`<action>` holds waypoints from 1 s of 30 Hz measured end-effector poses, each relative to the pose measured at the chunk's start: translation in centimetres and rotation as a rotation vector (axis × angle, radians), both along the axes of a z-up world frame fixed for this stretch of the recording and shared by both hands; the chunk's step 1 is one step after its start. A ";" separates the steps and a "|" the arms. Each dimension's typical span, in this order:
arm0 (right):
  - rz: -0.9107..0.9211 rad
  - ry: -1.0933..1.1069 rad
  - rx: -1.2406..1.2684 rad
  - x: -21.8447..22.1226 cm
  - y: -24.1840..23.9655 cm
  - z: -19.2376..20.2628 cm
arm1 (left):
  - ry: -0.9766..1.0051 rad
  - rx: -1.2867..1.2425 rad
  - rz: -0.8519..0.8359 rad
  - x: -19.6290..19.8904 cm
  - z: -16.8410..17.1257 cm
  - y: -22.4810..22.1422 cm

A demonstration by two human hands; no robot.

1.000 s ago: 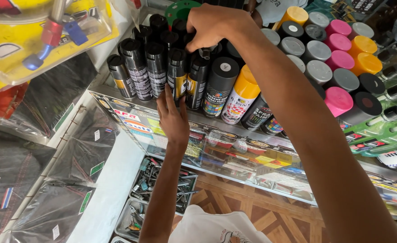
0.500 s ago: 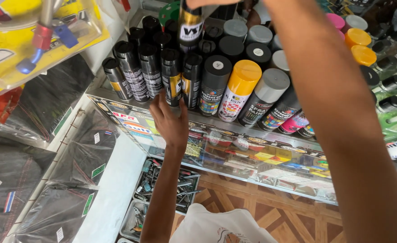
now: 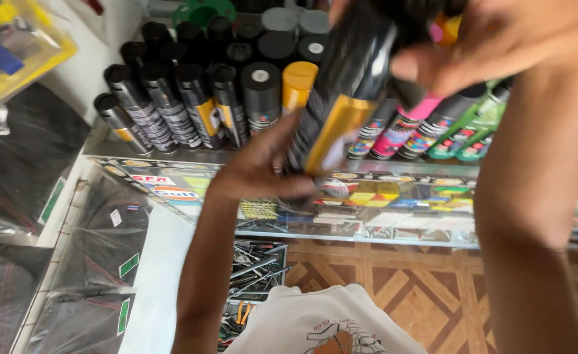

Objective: Wiping down and organizing various spray cans on a shop shelf using a cleaning cloth.

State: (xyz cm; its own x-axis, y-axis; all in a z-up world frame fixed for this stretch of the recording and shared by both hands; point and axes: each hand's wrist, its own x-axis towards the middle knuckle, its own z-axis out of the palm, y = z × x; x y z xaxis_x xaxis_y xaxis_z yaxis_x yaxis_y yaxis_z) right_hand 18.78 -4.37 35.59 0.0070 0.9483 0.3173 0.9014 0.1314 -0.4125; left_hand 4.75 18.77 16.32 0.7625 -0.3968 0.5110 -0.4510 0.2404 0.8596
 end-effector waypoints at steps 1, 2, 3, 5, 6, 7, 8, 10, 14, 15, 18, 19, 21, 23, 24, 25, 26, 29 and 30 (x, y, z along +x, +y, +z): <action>0.013 0.018 0.014 -0.8 -1.0 -1.1 | 0.004 0.002 -0.020 -0.7 -0.8 -2.0; 0.024 0.035 0.027 -1.8 -2.1 -2.2 | 0.133 -0.057 -0.048 -1.4 -1.6 -4.1; 0.034 0.052 0.041 -2.7 -3.1 -3.1 | 0.264 -0.113 -0.074 -2.2 -2.4 -6.0; -0.101 0.019 0.140 -5.0 -4.8 -6.5 | 0.288 -0.148 -0.057 -3.2 -4.6 -8.0; -0.214 -0.019 0.232 -6.1 -5.7 -8.3 | 0.310 -0.190 -0.019 -3.7 -5.8 -9.0; -0.239 -0.017 0.230 -7.8 -7.1 -10.3 | 0.318 -0.188 -0.043 -4.4 -7.5 -9.5; -0.485 0.147 0.192 -9.3 -8.4 -12.1 | 0.405 -0.218 -0.011 -4.8 -9.0 -9.8; -0.750 0.317 0.153 -11.3 -10.8 -17.6 | 0.500 -0.241 0.002 -6.1 -10.8 -10.6; -1.249 0.098 -0.417 -14.0 -13.7 -30.1 | 0.620 -0.179 0.034 -9.3 -14.0 -11.8; -1.303 0.050 -0.753 -14.9 -14.0 -32.5 | 0.661 -0.276 -0.004 -10.0 -15.3 -12.0; -0.688 0.195 -0.702 -15.3 -17.2 -32.9 | 0.847 -0.415 0.043 -10.5 -15.9 -14.4; -0.683 0.196 -0.699 -15.5 -17.5 -31.3 | 0.847 -0.414 0.049 -9.6 -17.2 -15.1; -0.642 1.144 0.282 -16.5 -18.0 -28.4 | 0.911 -0.369 0.113 -9.4 -20.0 -16.5; -0.726 1.054 0.462 -15.8 -16.9 -29.7 | 0.880 -0.236 0.241 -8.3 -16.5 -19.4; -0.824 0.936 0.657 -15.3 -16.8 -30.2 | 0.835 -0.092 0.342 -7.3 -14.7 -21.3; -0.822 0.936 0.649 -15.2 -16.0 -29.2 | 0.837 -0.099 0.345 -6.8 -15.3 -22.2; -0.779 0.723 0.677 -15.0 -15.3 -28.1 | 0.818 0.024 0.337 -6.2 -15.9 -23.3; -0.726 0.318 0.624 -15.2 -15.4 -29.0 | 0.818 -0.071 0.355 -4.4 -13.9 -27.4; -0.710 0.136 0.555 -15.4 -15.7 -30.0 | 0.836 -0.284 0.390 -3.9 -12.5 -28.7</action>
State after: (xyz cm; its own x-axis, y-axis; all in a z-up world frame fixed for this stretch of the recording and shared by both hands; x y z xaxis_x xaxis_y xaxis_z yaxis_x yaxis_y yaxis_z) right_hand 3.42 -20.03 5.63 0.6016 0.4182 0.6806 0.7944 -0.2247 -0.5643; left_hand 0.89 -9.90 3.81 0.9755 0.0158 -0.2193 0.1887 0.4519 0.8719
